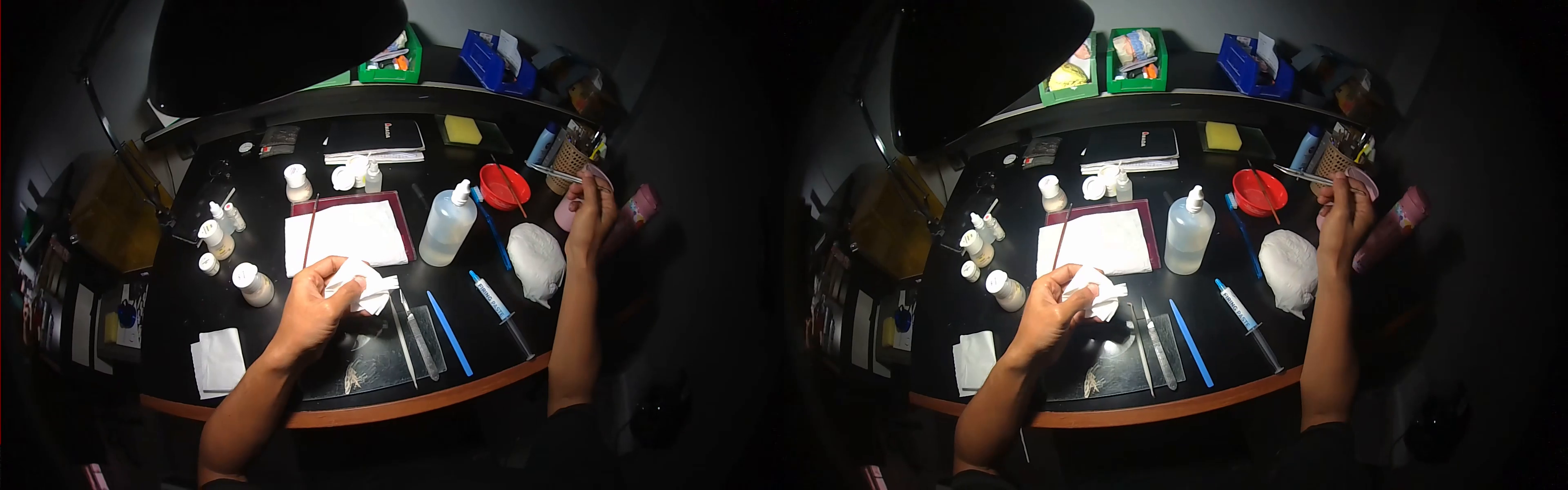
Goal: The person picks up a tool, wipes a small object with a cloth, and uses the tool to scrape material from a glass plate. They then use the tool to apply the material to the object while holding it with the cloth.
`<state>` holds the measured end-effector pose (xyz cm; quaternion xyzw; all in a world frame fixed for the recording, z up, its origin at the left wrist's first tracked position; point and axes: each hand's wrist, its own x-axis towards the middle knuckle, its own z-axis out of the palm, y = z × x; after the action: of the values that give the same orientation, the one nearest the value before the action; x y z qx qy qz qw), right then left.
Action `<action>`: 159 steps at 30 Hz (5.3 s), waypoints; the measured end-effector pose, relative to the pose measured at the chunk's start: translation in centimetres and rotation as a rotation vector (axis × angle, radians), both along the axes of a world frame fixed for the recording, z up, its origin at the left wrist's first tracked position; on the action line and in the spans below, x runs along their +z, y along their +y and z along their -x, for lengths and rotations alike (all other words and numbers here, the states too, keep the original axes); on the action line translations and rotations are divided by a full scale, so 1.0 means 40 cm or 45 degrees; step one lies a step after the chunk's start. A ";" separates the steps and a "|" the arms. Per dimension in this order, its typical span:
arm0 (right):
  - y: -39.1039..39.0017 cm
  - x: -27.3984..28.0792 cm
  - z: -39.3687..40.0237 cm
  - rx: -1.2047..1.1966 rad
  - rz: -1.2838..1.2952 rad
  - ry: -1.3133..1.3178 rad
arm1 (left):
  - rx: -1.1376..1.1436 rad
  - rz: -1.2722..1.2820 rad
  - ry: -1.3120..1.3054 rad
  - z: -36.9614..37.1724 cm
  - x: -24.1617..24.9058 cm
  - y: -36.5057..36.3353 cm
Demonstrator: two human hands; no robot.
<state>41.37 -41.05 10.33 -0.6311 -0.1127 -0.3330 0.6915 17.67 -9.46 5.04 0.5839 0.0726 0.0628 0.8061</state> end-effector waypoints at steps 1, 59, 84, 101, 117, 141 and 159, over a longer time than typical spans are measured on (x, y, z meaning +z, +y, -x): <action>0.008 0.016 0.025 0.056 -0.069 -0.040 | 0.001 -0.008 -0.014 -0.001 -0.003 -0.002; 0.225 -0.050 0.333 1.238 1.015 0.286 | 0.095 -0.266 -0.039 0.004 0.028 -0.016; 0.253 -0.083 0.349 1.003 1.067 -0.415 | 0.167 -0.189 -0.145 0.010 0.019 -0.022; 0.236 -0.078 0.340 1.161 0.865 0.112 | 0.203 -0.255 -0.116 0.003 0.012 0.002; 0.234 -0.067 0.343 1.272 0.959 0.219 | 0.091 -0.328 -0.141 0.015 0.025 -0.005; 0.243 -0.081 0.344 1.317 1.030 0.178 | 0.023 -0.490 -0.116 0.022 0.026 -0.019; 0.242 -0.076 0.342 1.042 1.122 0.251 | -0.014 -0.446 -0.081 0.017 0.020 -0.022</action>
<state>27.69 -31.37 7.31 -0.7913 -0.4088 0.0977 0.4441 16.98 -10.33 5.83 0.7136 0.0318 0.0884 0.6942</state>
